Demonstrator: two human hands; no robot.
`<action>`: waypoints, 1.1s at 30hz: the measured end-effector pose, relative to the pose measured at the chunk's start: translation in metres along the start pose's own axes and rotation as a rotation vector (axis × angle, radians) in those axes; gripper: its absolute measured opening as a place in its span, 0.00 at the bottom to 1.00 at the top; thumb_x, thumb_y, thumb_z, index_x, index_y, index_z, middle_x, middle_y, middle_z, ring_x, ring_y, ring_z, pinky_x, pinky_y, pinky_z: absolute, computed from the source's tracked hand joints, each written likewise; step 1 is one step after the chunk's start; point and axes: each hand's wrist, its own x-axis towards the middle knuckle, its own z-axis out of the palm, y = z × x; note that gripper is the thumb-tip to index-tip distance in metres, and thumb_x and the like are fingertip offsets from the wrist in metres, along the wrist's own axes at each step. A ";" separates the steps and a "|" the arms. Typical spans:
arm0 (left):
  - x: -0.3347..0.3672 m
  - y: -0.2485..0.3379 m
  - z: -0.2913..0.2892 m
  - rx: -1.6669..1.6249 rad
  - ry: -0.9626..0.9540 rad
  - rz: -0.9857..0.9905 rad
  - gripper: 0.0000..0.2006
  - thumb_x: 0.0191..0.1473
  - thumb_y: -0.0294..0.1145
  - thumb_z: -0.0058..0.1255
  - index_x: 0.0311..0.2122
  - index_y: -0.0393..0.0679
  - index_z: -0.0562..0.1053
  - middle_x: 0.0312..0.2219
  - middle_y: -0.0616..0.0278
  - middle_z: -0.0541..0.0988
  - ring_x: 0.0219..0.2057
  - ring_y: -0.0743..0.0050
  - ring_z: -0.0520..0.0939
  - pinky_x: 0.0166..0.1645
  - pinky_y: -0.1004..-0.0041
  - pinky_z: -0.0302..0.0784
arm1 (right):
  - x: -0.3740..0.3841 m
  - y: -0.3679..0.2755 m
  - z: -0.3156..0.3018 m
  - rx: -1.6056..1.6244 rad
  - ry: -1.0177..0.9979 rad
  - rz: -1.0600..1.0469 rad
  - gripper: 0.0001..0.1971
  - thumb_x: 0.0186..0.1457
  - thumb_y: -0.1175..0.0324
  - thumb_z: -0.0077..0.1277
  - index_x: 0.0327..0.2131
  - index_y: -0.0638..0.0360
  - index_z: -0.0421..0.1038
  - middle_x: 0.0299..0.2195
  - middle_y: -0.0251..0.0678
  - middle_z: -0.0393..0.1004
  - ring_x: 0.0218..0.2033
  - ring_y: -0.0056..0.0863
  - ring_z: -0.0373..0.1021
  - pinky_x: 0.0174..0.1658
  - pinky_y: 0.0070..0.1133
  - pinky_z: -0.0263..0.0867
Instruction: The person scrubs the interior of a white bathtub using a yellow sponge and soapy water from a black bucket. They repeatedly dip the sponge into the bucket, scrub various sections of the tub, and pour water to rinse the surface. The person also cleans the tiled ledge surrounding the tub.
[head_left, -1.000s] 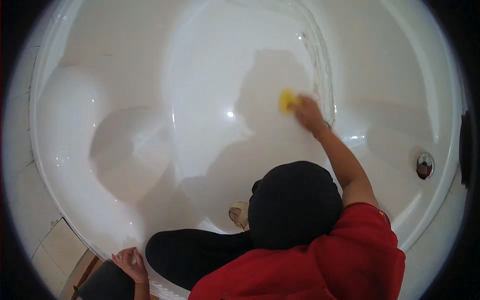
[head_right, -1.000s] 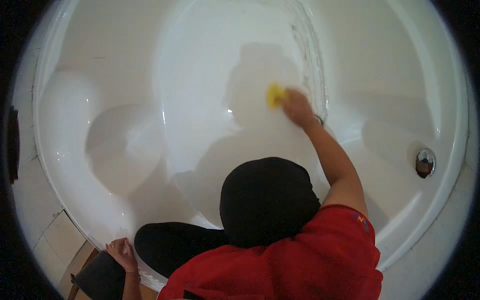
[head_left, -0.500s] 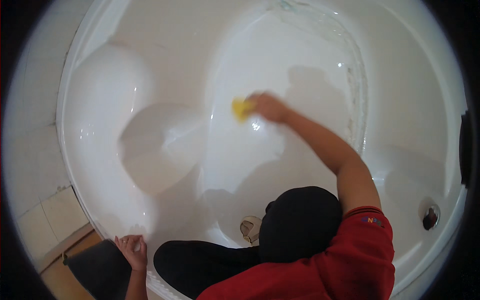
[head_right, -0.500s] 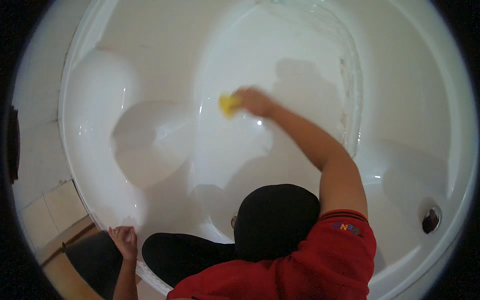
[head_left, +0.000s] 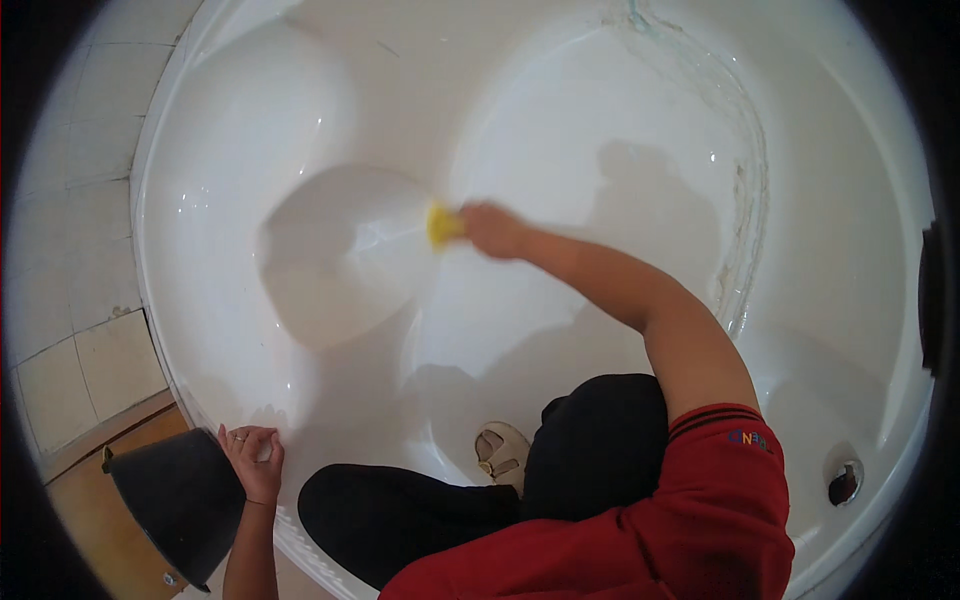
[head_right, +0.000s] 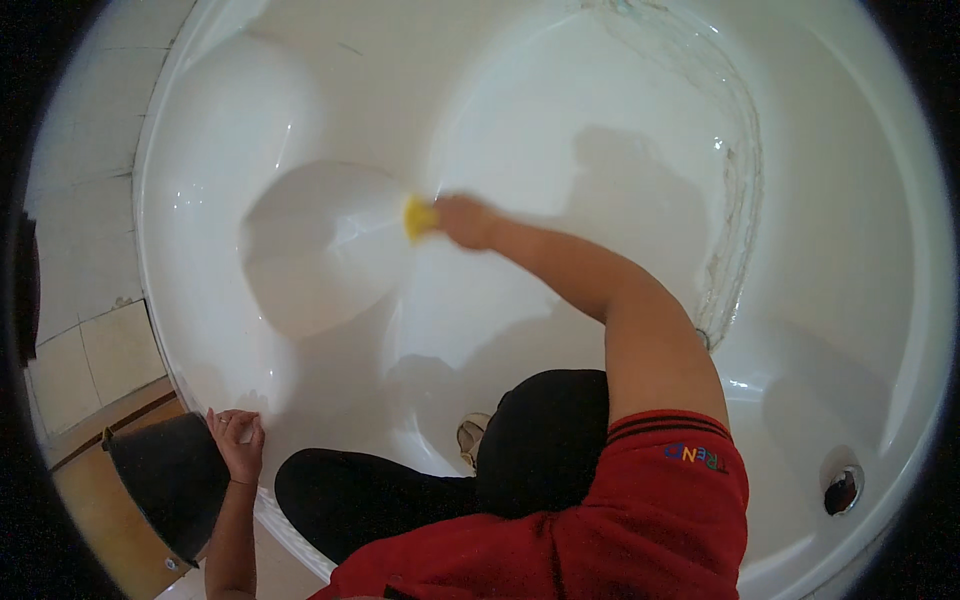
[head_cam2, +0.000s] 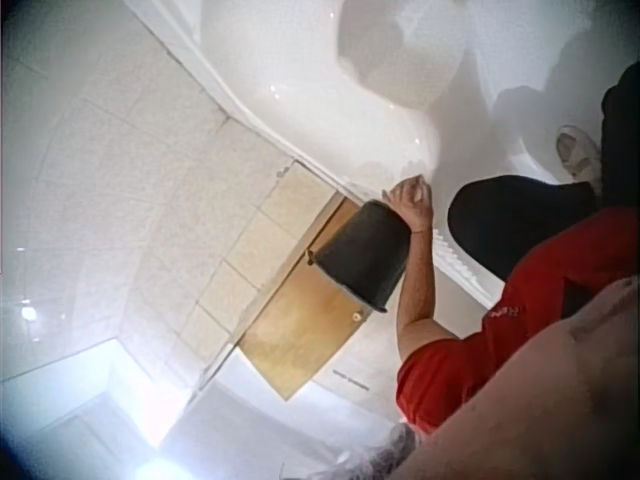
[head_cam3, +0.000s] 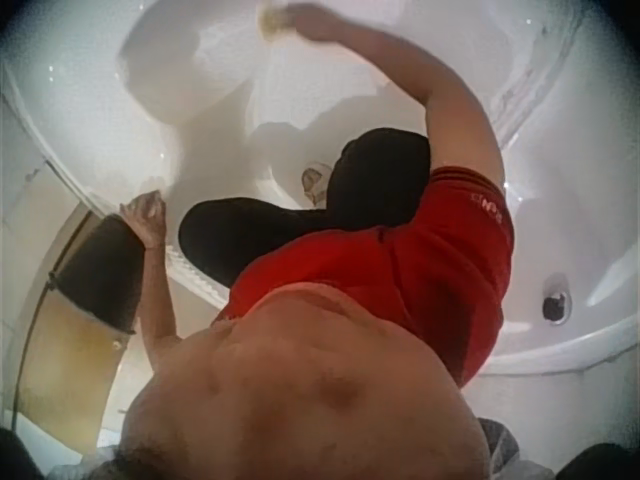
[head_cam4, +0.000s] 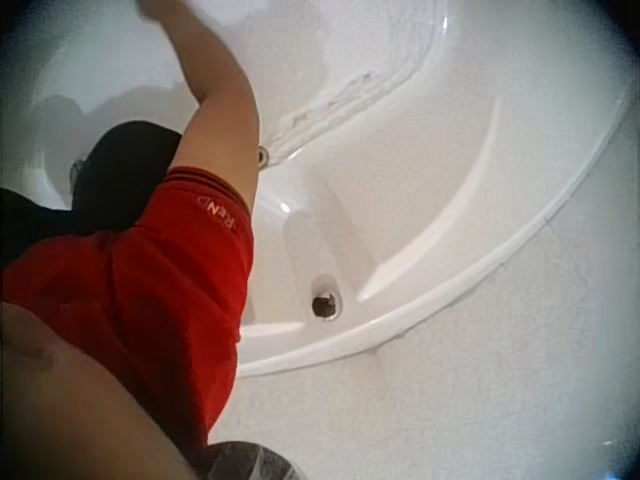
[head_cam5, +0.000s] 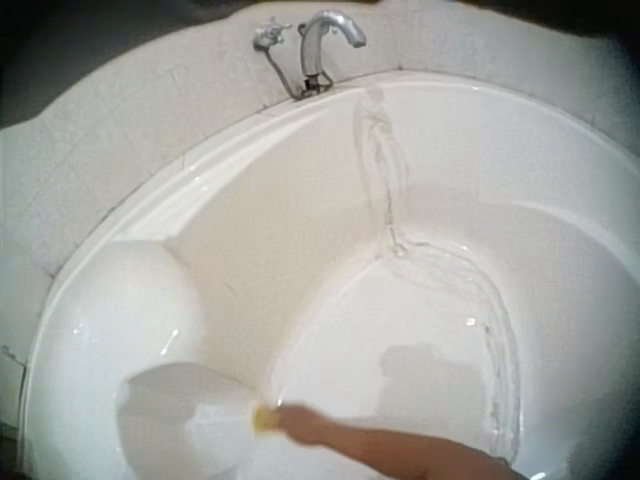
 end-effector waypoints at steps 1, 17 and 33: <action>0.003 0.002 0.003 -0.012 0.007 0.009 0.06 0.41 0.23 0.58 0.26 0.47 0.75 0.25 0.66 0.75 0.34 0.65 0.75 0.64 0.50 0.50 | -0.011 -0.001 0.017 0.022 -0.075 -0.239 0.16 0.54 0.73 0.40 0.46 0.57 0.71 0.49 0.44 0.69 0.50 0.42 0.66 0.57 0.33 0.57; 0.006 -0.003 0.003 0.004 0.014 0.038 0.05 0.42 0.26 0.59 0.26 0.49 0.76 0.26 0.68 0.76 0.35 0.66 0.75 0.63 0.53 0.51 | -0.051 -0.019 0.066 0.136 -0.078 -0.101 0.17 0.52 0.74 0.43 0.46 0.55 0.72 0.48 0.40 0.72 0.52 0.38 0.66 0.59 0.35 0.55; 0.001 -0.004 -0.002 -0.056 0.038 -0.013 0.06 0.40 0.27 0.61 0.25 0.51 0.76 0.26 0.70 0.76 0.35 0.68 0.75 0.63 0.52 0.52 | -0.036 -0.060 -0.066 -0.091 -0.234 -0.451 0.18 0.49 0.78 0.47 0.43 0.46 0.74 0.48 0.44 0.67 0.48 0.41 0.65 0.51 0.31 0.63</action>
